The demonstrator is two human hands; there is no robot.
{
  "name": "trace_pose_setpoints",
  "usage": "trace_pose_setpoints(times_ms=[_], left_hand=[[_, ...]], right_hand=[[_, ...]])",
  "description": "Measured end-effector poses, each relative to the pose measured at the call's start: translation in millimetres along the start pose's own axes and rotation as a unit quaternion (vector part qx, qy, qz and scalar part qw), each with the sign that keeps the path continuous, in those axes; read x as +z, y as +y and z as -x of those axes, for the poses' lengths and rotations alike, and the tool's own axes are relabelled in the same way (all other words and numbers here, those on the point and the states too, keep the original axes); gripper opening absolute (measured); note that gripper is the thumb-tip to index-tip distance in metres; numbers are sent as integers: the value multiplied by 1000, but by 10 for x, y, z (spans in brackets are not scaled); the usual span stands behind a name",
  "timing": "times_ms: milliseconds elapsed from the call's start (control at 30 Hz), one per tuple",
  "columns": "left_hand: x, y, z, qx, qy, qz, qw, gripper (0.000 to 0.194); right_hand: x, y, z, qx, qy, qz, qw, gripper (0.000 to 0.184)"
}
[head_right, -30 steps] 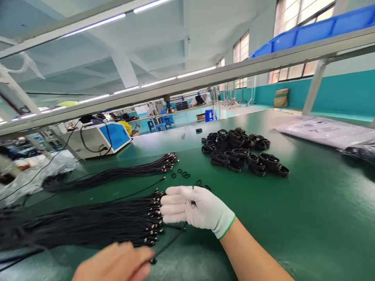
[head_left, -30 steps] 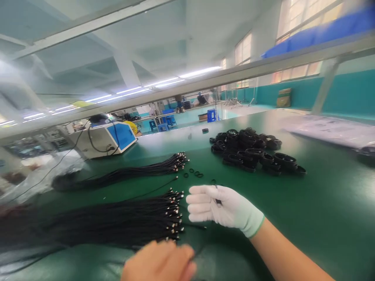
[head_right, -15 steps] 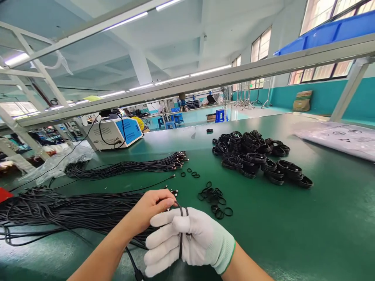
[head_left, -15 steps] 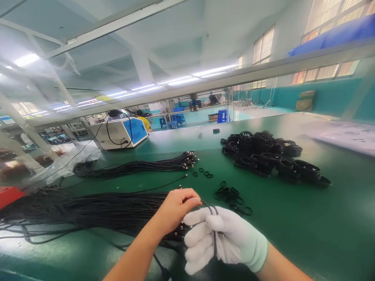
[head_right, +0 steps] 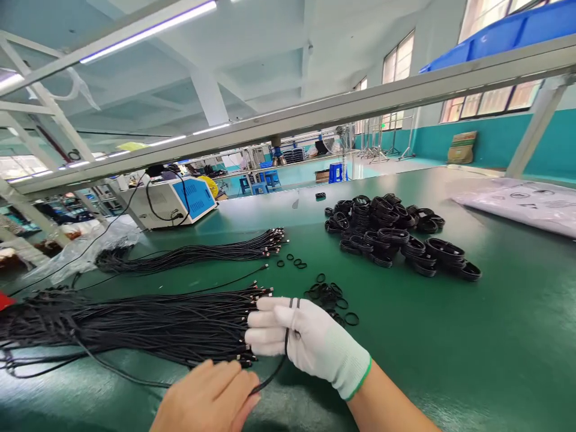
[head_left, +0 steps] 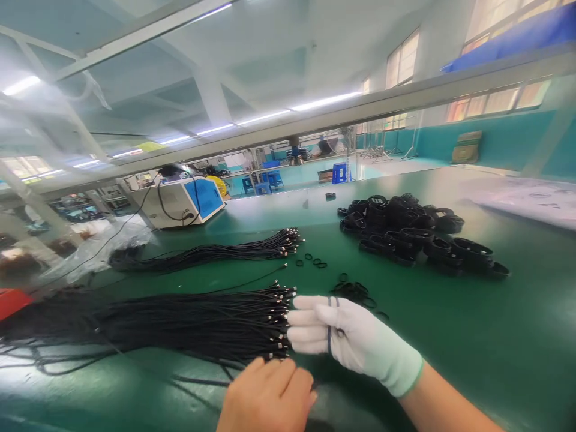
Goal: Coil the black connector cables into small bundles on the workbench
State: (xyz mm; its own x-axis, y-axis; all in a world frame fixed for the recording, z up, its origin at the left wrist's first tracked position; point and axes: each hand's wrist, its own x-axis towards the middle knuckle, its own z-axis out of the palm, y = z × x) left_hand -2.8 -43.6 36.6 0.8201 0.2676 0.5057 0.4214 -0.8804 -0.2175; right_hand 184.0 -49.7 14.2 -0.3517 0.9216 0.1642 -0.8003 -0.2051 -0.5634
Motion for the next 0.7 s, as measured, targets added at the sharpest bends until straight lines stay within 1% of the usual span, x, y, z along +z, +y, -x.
trace_pose_setpoints(times_ms=[33, 67, 133, 167, 200, 267, 333, 367, 400, 433, 467, 533, 600, 633, 700], left_hand=[[-116, -55, -109, 3, 19, 31, 999, 27], [-219, -131, -222, -14, -1, 63, 998, 23], [-353, -296, -424, -63, -81, 143, 984, 13], [-373, -365, -499, -92, -125, 189, 970, 7], [-363, -417, -554, -119, -156, 240, 951, 4], [-262, -474, -599, -165, -179, 341, 908, 2], [-104, -497, -567, -192, -173, 419, 871, 5], [-21, -511, -525, -199, -166, 441, 859, 10], [58, -530, -467, -204, -160, 448, 856, 15], [129, -553, -394, -210, -156, 433, 863, 20], [193, -576, -309, -218, -155, 397, 878, 25], [300, -591, -112, -237, -153, 276, 919, 29], [380, -516, 95, -232, -144, 147, 951, 28], [406, -438, 187, -212, -134, 97, 963, 26], [409, -231, 308, -137, -103, 35, 985, 21]], right_hand=[[7, 61, 20, 38, -27, 8, 999, 33], [17, 119, 38, 75, -53, 8, 996, 36], [37, 222, 61, 133, -99, -15, 986, 38], [44, 263, 62, 151, -112, -32, 982, 37], [49, 298, 58, 164, -120, -48, 978, 35], [57, 343, 37, 180, -134, -69, 972, 33], [77, 353, 15, 173, -145, -80, 971, 33], [95, 342, 7, 160, -145, -88, 972, 34], [119, 321, 2, 143, -141, -100, 975, 35], [149, 289, -2, 124, -134, -114, 977, 36], [181, 247, -5, 105, -125, -126, 979, 36], [242, 144, -11, 70, -110, -137, 982, 33], [281, 44, -20, 35, -94, -125, 987, 27], [288, 7, -25, 21, -84, -117, 989, 25], [278, -22, -32, -1, -58, -101, 993, 20]])
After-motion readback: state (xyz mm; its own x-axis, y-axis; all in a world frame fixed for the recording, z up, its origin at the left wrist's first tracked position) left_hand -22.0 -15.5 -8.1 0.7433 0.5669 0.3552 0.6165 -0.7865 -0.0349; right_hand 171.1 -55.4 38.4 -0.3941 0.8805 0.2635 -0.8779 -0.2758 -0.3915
